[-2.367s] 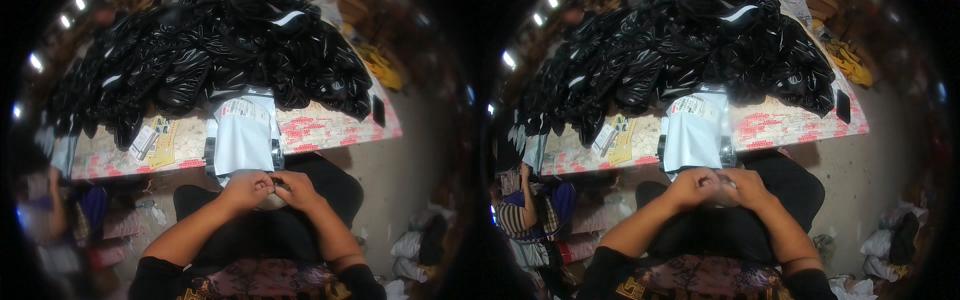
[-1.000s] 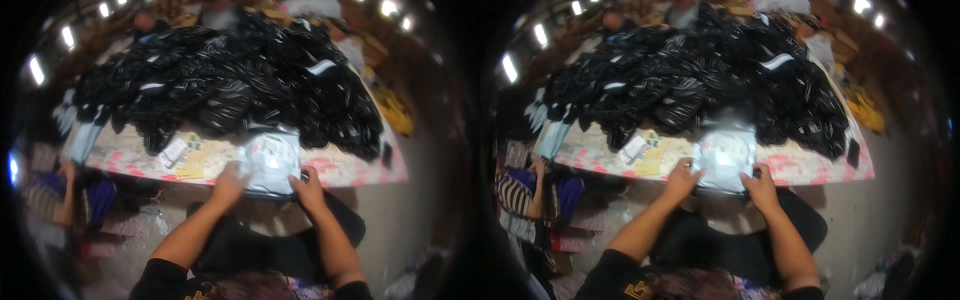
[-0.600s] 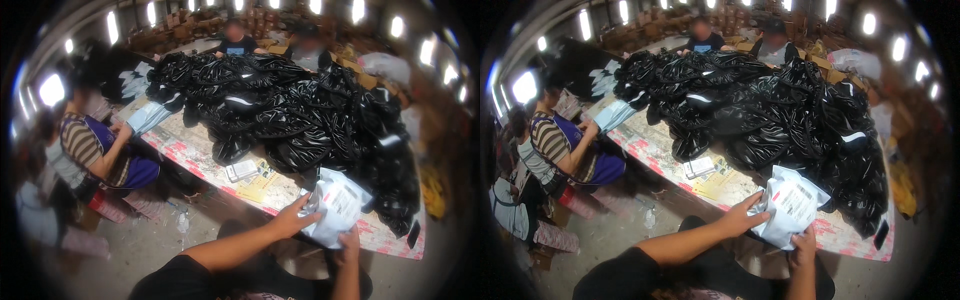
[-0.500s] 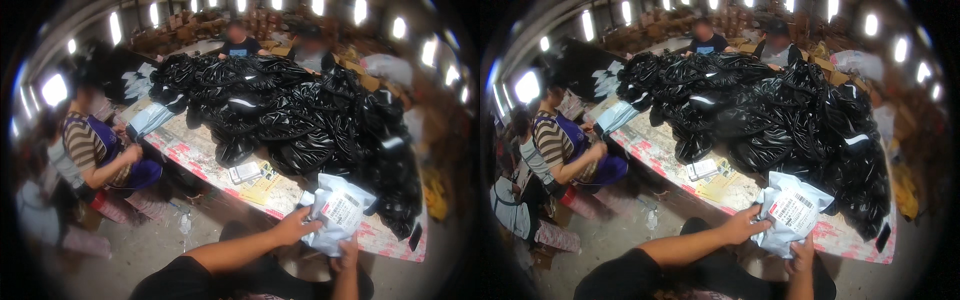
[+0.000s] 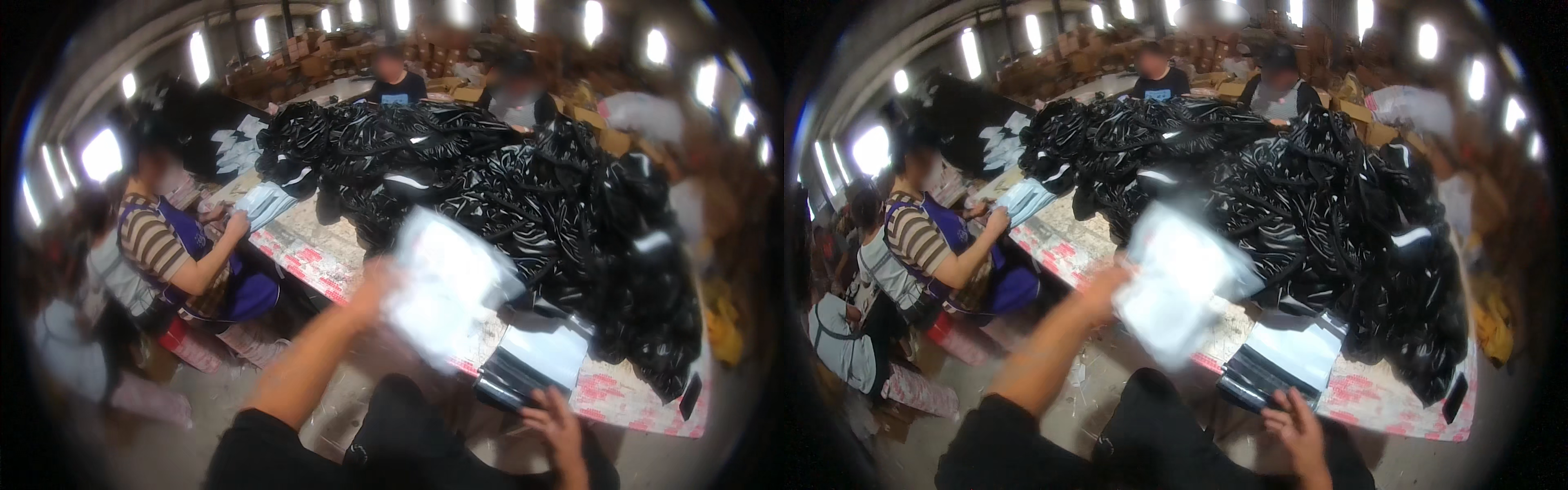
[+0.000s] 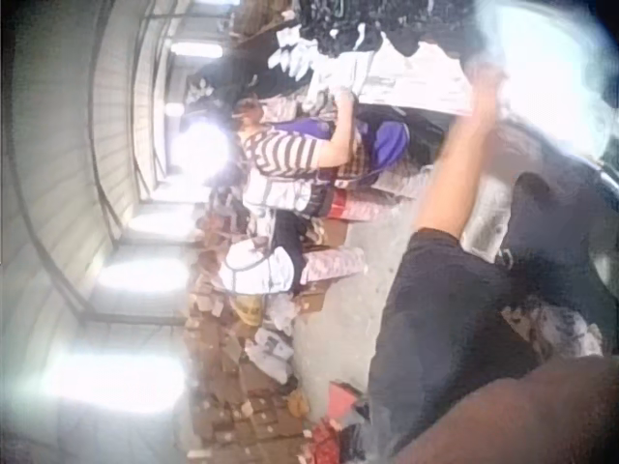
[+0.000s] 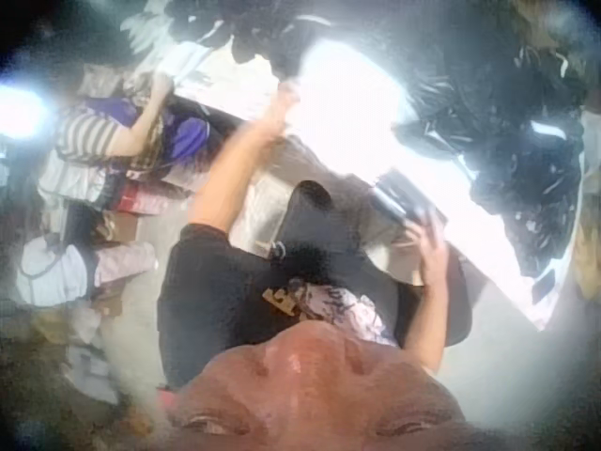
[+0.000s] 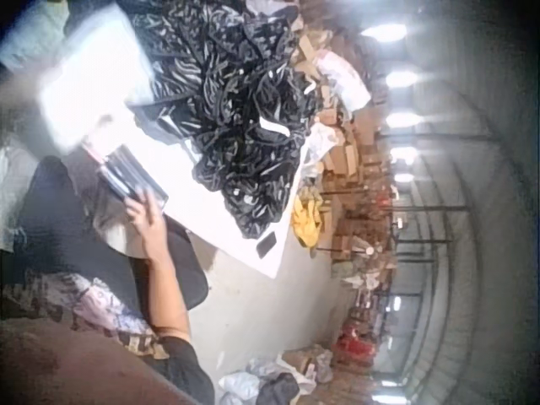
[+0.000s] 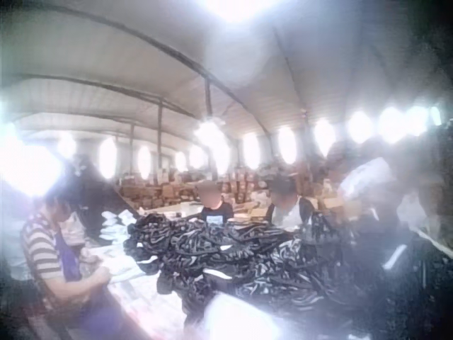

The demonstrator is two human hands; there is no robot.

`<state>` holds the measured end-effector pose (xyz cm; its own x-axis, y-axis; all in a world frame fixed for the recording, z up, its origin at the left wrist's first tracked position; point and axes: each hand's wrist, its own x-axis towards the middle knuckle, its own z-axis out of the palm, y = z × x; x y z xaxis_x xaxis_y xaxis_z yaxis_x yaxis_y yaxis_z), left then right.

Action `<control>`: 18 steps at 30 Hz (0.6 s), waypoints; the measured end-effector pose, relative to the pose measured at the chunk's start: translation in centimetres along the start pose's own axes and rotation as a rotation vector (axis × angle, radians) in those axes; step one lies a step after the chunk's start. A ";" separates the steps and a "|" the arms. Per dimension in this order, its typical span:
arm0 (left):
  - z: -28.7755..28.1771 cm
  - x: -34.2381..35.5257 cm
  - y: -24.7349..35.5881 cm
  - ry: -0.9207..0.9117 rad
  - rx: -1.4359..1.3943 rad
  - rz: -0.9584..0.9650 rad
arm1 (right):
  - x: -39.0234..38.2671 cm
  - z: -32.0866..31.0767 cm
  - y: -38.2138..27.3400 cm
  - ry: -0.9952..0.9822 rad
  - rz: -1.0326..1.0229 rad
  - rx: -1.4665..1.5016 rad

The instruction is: The person repeatedly picks black plastic mailer bags from a large pile, places a white shipping label on the table, inserts the bag, and folds the top to seal it. The process is repeated continuously with multiple bags and labels.

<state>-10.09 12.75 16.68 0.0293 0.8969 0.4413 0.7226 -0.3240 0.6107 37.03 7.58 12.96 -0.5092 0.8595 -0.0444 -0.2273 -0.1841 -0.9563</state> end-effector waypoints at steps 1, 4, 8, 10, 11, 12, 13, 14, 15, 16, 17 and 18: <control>-5.8 3.2 0.1 0.296 -0.532 -0.375 | 0.3 -1.3 -0.3 0.075 -0.021 0.009; -17.6 7.0 0.4 0.843 -1.049 -0.428 | 1.6 -1.1 -2.1 0.280 -0.097 -0.137; -18.8 6.4 -1.8 0.736 -0.633 -0.364 | 4.8 -2.0 -3.0 0.242 -0.339 -1.031; -10.6 4.7 -3.0 0.499 -0.429 -0.371 | 5.6 -3.5 -2.4 0.146 -0.384 -1.315; -7.6 2.5 -4.4 0.284 -0.273 -0.354 | 6.1 -3.1 -2.2 0.076 -0.328 -1.391; -4.8 -0.4 -5.4 0.020 0.070 -0.428 | 6.4 -3.2 -1.4 0.014 -0.259 -1.343; 0.2 -0.1 0.0 -0.003 0.415 -0.240 | 5.4 -4.1 -0.8 0.101 -0.237 -1.363; 1.7 -1.5 -0.1 -0.014 0.514 -0.060 | 5.3 -4.0 0.0 0.124 -0.250 -1.355; 3.2 -2.7 -0.5 -0.001 0.602 0.047 | 5.3 -4.0 0.5 0.108 -0.244 -1.337; 4.2 -3.4 -1.0 0.044 0.631 0.036 | 5.3 -4.0 0.8 0.094 -0.238 -1.320; 5.2 -3.2 -0.9 0.089 0.653 0.040 | 5.3 -4.3 0.8 0.097 -0.231 -1.307; 5.9 -3.0 -0.7 0.134 0.674 0.045 | 5.2 -4.5 0.8 0.092 -0.217 -1.313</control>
<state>-6.63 12.10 11.05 0.0148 0.8281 0.5604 0.9957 -0.0632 0.0671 37.87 14.06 10.63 -0.4954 0.8512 0.1736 0.6933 0.5078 -0.5114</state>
